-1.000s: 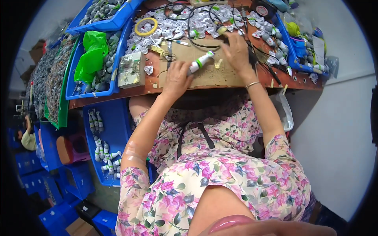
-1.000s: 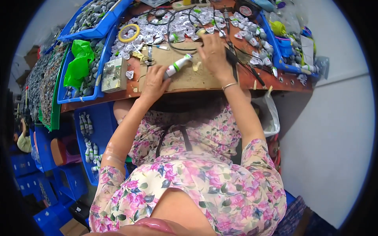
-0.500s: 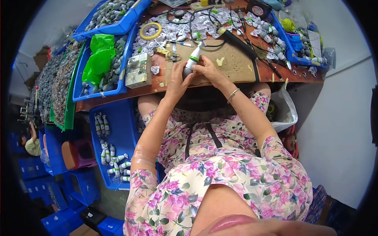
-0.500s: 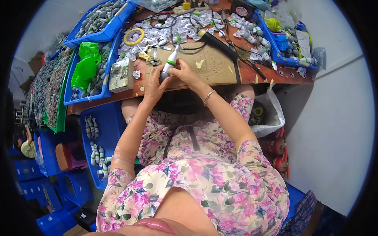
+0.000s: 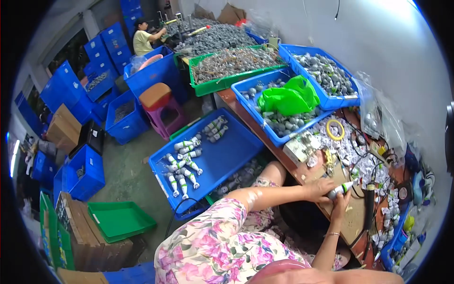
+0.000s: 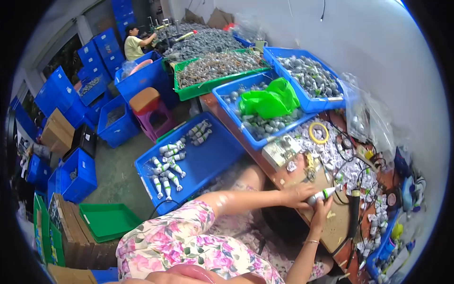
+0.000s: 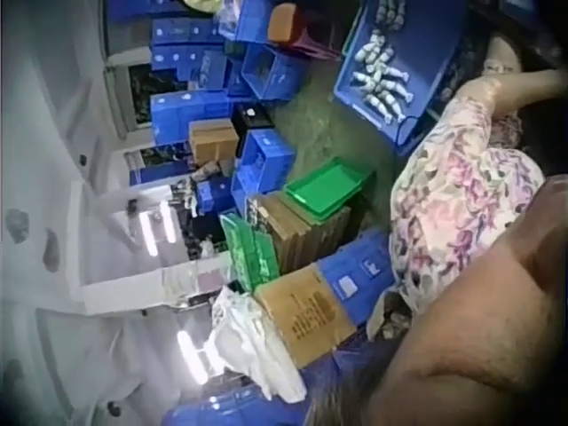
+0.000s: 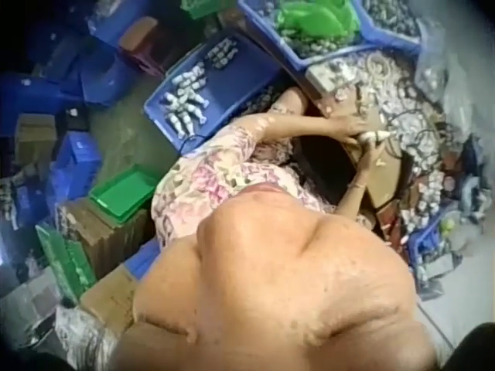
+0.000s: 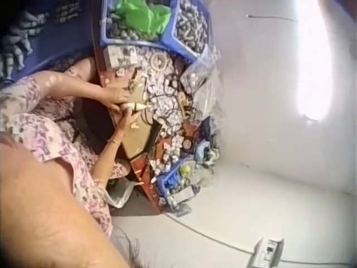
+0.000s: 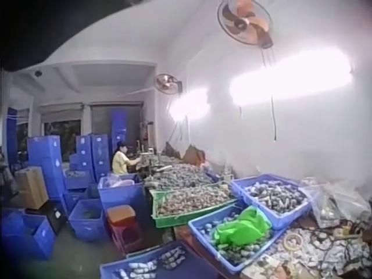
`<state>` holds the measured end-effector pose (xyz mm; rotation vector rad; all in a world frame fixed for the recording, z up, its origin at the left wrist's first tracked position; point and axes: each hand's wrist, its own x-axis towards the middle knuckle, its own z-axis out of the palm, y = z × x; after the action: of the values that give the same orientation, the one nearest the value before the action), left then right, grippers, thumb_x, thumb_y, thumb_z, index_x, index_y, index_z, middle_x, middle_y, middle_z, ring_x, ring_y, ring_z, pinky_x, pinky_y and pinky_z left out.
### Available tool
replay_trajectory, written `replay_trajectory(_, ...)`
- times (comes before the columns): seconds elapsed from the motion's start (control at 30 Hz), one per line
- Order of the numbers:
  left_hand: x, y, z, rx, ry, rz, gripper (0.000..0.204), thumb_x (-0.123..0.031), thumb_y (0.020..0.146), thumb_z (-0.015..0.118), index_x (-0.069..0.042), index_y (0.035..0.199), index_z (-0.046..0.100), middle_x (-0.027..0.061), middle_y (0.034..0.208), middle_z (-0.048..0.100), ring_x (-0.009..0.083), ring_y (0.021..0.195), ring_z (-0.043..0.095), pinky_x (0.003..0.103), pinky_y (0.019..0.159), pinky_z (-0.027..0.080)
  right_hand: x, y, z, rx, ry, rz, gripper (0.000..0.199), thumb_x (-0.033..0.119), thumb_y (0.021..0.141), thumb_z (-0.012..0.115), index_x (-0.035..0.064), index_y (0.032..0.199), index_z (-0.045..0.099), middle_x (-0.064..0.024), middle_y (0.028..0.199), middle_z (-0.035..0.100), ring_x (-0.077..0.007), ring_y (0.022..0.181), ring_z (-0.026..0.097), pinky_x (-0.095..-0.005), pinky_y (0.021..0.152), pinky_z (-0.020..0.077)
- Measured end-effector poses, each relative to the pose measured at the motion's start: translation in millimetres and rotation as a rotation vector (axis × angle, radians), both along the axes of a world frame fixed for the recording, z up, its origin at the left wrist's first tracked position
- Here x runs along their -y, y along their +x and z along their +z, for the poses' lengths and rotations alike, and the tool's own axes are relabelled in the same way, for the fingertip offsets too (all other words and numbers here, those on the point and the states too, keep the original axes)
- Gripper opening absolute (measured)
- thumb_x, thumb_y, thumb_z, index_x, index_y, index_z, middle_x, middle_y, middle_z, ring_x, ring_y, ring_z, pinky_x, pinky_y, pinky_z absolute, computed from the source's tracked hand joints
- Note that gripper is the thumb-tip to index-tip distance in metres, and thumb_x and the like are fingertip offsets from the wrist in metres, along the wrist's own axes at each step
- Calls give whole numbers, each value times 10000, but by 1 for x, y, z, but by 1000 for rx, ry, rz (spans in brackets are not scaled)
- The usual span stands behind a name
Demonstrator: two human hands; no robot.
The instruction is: Assemble small plastic toy components using an electric screwdriver at a factory workbench.
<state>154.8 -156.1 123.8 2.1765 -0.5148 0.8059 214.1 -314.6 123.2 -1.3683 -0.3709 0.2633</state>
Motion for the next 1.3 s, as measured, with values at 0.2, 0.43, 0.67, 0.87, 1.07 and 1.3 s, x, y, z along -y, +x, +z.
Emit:
replay_trajectory(0.2,2,2,7,-99,-3,41,571,-279,707,709,-18,1174,509,168,1000,522,348,983,527,420,861,432,-4,3,17,-73,61,46,387,165,830,546,35,1179,438,-29,969,495,-94,807,517,-204,591,452)
replay_trajectory(0.43,-2,0,13,-37,-97,-18,544,-307,747,715,-42,1162,484,170,983,547,365,912,549,436,804,442,-1,8,6,-102,94,45,436,123,840,550,15,1231,389,-72,1058,482,-157,903,534,-299,653,564)
replay_trajectory(0.67,-9,-4,13,-29,-18,57,494,-265,747,698,-21,1124,493,167,959,538,368,922,533,423,811,437,-8,9,16,-117,82,162,371,109,861,528,18,1198,400,-72,1036,499,-139,885,539,-291,667,561)
replay_trajectory(0.87,-6,3,12,-42,14,18,530,-186,722,716,-51,1181,487,157,984,533,354,945,527,430,828,433,-5,14,9,-111,55,96,396,132,855,513,25,1217,392,-67,1030,493,-137,861,535,-290,666,550)
replay_trajectory(1.07,-1,-6,13,-45,78,49,540,-204,734,715,-49,1191,472,161,1001,532,360,962,520,437,852,420,-6,4,18,-141,60,31,431,137,838,513,50,1242,391,-32,989,490,-94,793,499,-215,615,448)
replay_trajectory(1.3,8,3,8,-160,-37,2,468,-246,734,700,-18,1104,527,179,978,548,362,934,527,423,837,423,13,11,5,-139,68,68,418,114,830,557,72,1213,395,-1,955,503,-68,748,491,-189,592,410)
